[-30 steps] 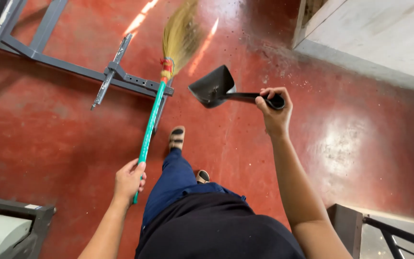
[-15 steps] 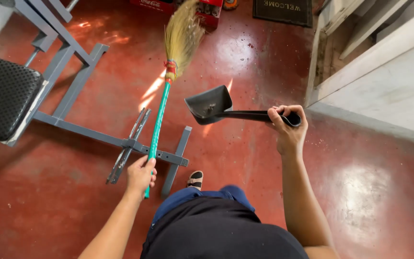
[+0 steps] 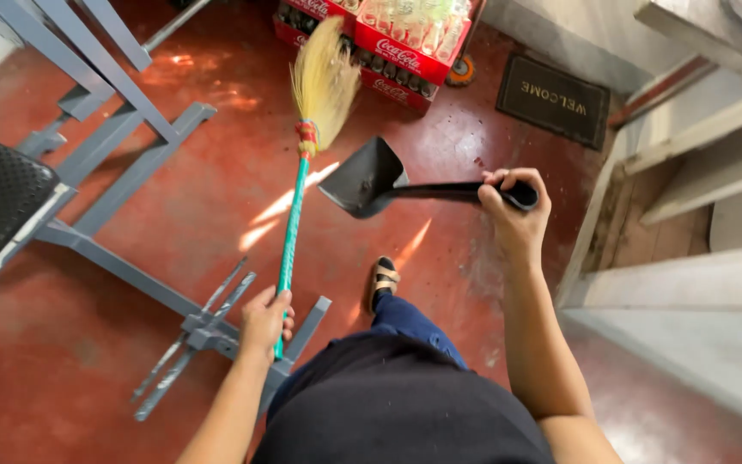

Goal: Sweeping a gym floor using a broom and collecting debris into a dustpan.

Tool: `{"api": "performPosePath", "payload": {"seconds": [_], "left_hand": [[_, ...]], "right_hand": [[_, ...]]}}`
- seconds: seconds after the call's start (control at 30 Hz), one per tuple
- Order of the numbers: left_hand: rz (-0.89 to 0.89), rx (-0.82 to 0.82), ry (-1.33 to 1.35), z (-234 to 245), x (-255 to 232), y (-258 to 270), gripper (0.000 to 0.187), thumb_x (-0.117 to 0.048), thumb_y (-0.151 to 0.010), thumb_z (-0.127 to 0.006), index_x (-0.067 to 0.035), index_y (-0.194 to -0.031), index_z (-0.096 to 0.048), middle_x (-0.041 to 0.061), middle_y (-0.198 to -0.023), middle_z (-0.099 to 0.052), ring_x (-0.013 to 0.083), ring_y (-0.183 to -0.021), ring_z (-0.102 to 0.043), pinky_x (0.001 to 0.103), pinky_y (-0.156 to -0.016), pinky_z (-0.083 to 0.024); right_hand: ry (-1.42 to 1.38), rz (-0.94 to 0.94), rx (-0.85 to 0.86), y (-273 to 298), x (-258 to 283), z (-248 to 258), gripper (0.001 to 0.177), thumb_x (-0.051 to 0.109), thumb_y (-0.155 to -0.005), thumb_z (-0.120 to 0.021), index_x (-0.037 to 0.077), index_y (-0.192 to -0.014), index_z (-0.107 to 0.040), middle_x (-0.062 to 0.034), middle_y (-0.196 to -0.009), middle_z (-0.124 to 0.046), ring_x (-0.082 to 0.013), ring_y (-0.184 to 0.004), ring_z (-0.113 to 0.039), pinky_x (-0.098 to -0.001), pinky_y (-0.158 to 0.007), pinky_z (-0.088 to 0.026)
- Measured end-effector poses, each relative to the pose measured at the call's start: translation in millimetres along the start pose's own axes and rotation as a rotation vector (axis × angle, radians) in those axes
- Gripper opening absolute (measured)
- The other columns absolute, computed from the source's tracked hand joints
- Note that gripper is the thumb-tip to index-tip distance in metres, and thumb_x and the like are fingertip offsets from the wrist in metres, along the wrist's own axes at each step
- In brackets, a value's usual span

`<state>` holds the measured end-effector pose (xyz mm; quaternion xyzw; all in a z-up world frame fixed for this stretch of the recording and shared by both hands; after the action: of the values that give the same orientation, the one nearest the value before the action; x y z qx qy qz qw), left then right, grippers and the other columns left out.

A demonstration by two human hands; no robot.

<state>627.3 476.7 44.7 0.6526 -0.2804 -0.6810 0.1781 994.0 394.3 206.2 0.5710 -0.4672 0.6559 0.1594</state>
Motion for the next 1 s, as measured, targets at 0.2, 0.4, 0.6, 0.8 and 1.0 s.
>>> {"api": "performPosePath", "payload": {"seconds": [0.2, 0.4, 0.6, 0.8, 1.0], "left_hand": [[-0.014, -0.070, 0.091, -110.6, -74.4, -78.4, 0.039, -0.017, -0.100, -0.063, 0.002, -0.135, -0.061, 0.019, -0.070, -0.058, 0.0167, -0.048, -0.052, 0.027, -0.032, -0.044], [-0.025, -0.119, 0.145, -171.8, -161.8, -144.3, 0.038, -0.018, -0.102, -0.061, -0.004, -0.137, -0.060, 0.017, -0.069, -0.056, 0.0163, -0.048, -0.052, 0.026, -0.032, -0.044], [-0.062, -0.061, 0.235, -221.5, -287.3, -222.6, 0.016, -0.014, -0.103, -0.059, 0.001, -0.098, -0.063, 0.009, -0.072, -0.055, 0.0114, -0.052, -0.043, 0.025, -0.039, -0.033], [-0.135, 0.005, 0.278, -260.3, -404.4, -367.3, 0.014, -0.014, -0.101, -0.060, -0.001, -0.104, -0.063, 0.010, -0.074, -0.056, 0.0110, -0.050, -0.044, 0.024, -0.038, -0.033], [-0.237, 0.038, 0.132, -302.2, -544.0, -455.4, 0.016, -0.014, -0.101, -0.059, -0.001, -0.109, -0.065, 0.008, -0.074, -0.056, 0.0109, -0.052, -0.046, 0.025, -0.039, -0.035]], "right_hand": [[-0.076, 0.146, 0.144, -197.8, -42.0, -17.7, 0.035, -0.018, -0.079, -0.080, 0.004, -0.083, -0.052, -0.0172, -0.085, -0.064, -0.0251, -0.093, -0.073, -0.0368, -0.083, -0.063], [-0.134, 0.019, 0.064, -344.9, -54.3, -61.3, 0.036, -0.020, -0.077, -0.076, 0.005, -0.085, -0.053, -0.0140, -0.085, -0.067, -0.0191, -0.090, -0.077, -0.0301, -0.065, -0.069], [-0.266, 0.046, 0.237, -484.5, -91.8, -121.8, 0.032, -0.015, -0.090, -0.068, 0.012, -0.098, -0.051, -0.0091, -0.107, -0.068, -0.0225, -0.100, -0.071, -0.0299, -0.067, -0.066], [-0.208, 0.363, 0.320, -636.1, -129.9, -228.2, 0.039, -0.022, -0.091, -0.061, 0.014, -0.101, -0.047, -0.0070, -0.105, -0.064, -0.0287, -0.117, -0.068, -0.0317, -0.080, -0.059], [-0.051, 0.758, 0.553, -753.9, -163.8, -323.0, 0.039, -0.024, -0.085, -0.065, 0.006, -0.101, -0.046, -0.0148, -0.104, -0.061, -0.0371, -0.124, -0.061, -0.0494, -0.112, -0.047]]}}
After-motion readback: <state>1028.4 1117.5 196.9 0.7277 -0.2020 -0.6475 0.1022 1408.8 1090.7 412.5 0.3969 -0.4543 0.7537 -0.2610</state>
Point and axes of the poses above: each hand's wrist, its own y-axis away from the middle knuckle, its own z-axis out of the back of the hand, x = y × z, the point moved 1 cm from there along -y, towards the middle knuckle
